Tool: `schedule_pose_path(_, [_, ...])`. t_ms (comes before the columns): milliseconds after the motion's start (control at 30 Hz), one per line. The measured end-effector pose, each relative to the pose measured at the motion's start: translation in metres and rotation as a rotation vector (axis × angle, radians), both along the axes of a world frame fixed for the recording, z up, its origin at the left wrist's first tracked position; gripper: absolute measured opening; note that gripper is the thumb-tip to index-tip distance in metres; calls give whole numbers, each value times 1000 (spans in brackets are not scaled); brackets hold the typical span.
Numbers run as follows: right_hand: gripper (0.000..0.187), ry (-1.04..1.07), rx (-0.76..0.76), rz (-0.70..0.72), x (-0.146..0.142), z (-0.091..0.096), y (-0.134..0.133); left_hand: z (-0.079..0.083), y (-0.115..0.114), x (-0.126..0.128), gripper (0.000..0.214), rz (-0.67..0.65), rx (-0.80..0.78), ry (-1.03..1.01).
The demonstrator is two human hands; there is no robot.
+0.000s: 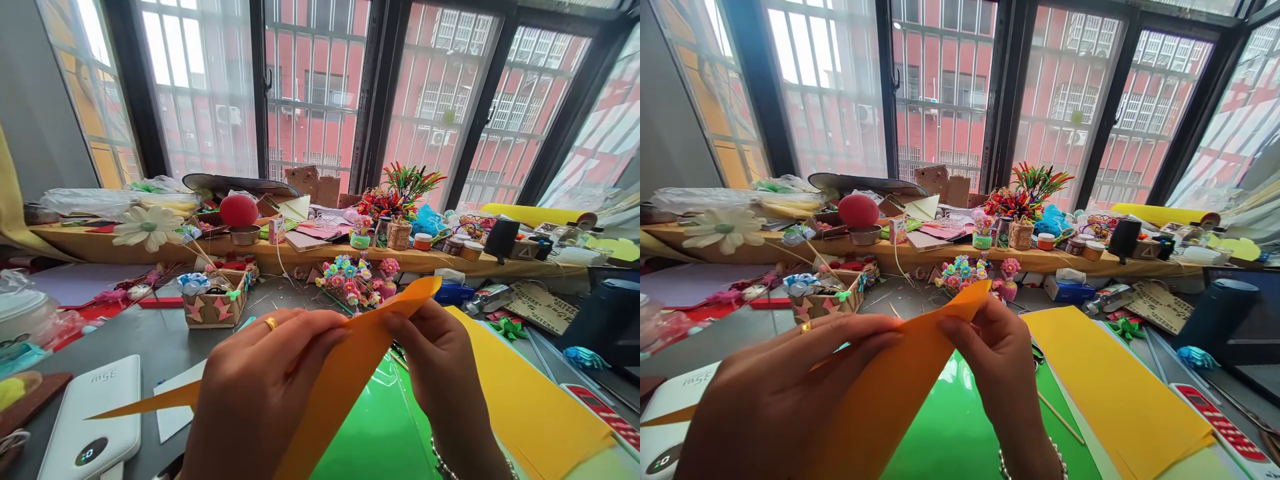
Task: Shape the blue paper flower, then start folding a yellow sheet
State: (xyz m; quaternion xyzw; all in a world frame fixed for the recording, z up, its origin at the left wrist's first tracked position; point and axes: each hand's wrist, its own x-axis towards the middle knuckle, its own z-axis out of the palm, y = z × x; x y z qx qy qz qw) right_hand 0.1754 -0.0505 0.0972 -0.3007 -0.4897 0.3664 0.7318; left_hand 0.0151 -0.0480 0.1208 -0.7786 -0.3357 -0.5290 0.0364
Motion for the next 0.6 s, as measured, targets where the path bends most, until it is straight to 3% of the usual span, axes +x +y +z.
schedule_pose_path(267, [6,-1,2,-31,0,-1,0,1,0,-2,10,11,12,34])
schedule_pose_path(433, [5,14,16,23,-1,-2,0,3,-1,-2,12,12,18,38])
schedule_pose_path(600, [2,-30,69,-22,3,2,-5,0,-4,3,14,-43,52,-62])
